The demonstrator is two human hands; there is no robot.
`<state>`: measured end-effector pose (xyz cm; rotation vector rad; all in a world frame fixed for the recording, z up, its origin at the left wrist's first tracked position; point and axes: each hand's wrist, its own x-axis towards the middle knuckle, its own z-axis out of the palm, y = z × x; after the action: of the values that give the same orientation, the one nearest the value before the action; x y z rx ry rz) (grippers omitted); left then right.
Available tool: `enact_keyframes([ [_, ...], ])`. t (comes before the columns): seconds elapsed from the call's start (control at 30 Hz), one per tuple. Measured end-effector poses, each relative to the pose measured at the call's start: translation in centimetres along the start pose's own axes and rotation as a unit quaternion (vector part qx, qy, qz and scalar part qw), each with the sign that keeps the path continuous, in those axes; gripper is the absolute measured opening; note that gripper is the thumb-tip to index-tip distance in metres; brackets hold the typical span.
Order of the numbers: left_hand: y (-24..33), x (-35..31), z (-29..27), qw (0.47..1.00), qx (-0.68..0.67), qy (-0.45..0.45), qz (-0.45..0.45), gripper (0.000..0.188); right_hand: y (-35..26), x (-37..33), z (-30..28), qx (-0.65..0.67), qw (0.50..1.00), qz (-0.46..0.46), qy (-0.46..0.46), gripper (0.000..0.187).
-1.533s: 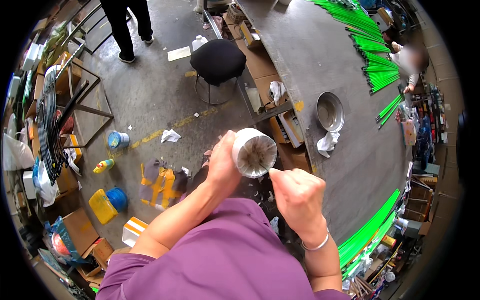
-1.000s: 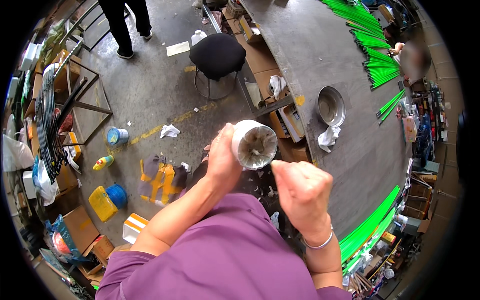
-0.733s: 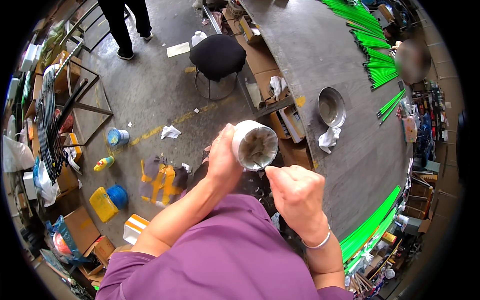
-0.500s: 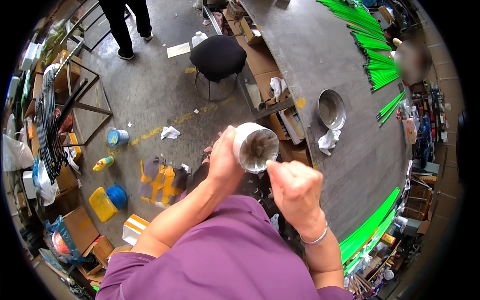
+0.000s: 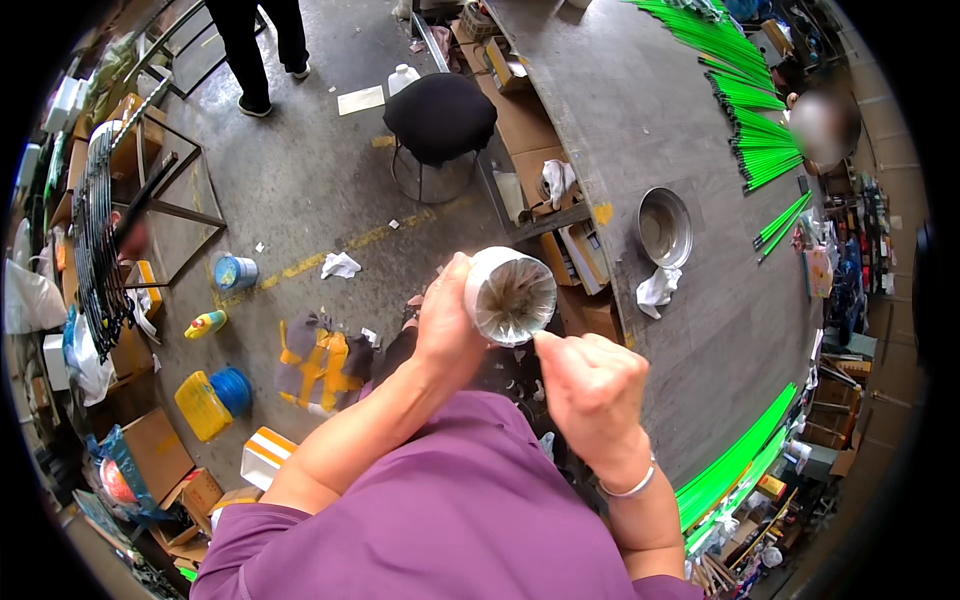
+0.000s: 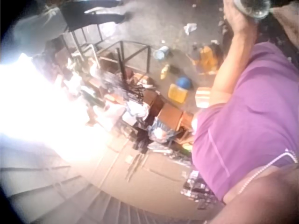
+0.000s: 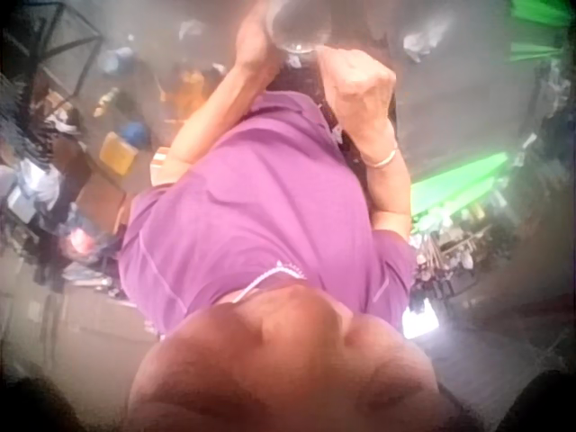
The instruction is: The person picks up a small cylindrical container and walks through a cluttered workshop. They use a white cloth to wipe the inside of the container and then use a small tool to scrape the interior surface.
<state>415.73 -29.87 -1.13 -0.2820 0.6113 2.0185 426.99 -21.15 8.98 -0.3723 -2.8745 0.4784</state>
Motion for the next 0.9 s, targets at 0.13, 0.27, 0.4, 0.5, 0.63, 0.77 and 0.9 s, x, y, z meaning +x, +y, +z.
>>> enact_keyframes([
  [0.13,-0.2,0.5,-0.1,1.0,-0.022,-0.019,-0.006,0.034,1.0,1.1,-0.5,-0.006,0.997,0.016,0.072,0.006],
  [0.27,0.2,0.3,0.8,1.0,-0.016,0.003,-0.013,0.032,1.7,-0.5,0.4,-0.008,0.999,-0.013,0.05,0.008],
  [0.4,-0.3,0.3,0.4,0.999,-0.029,-0.011,-0.011,0.032,1.2,0.7,0.6,-0.013,0.998,-0.028,0.061,0.006],
  [0.5,-0.3,0.7,0.0,0.999,-0.03,0.001,-0.014,0.035,1.5,-0.4,0.0,0.012,0.999,0.006,0.036,0.006],
  [0.63,-0.9,1.0,-0.6,0.999,-0.042,-0.016,-0.007,0.039,0.5,0.8,0.1,0.008,1.0,-0.006,0.026,0.005],
  [0.77,-0.9,1.0,-0.6,0.999,-0.032,0.003,-0.026,0.04,2.7,0.1,-0.4,0.003,0.998,0.014,0.064,0.008],
  [0.9,-1.1,1.1,-0.6,0.999,-0.036,-0.007,-0.022,0.043,0.4,0.1,0.2,0.016,1.0,-0.009,0.012,0.009],
])
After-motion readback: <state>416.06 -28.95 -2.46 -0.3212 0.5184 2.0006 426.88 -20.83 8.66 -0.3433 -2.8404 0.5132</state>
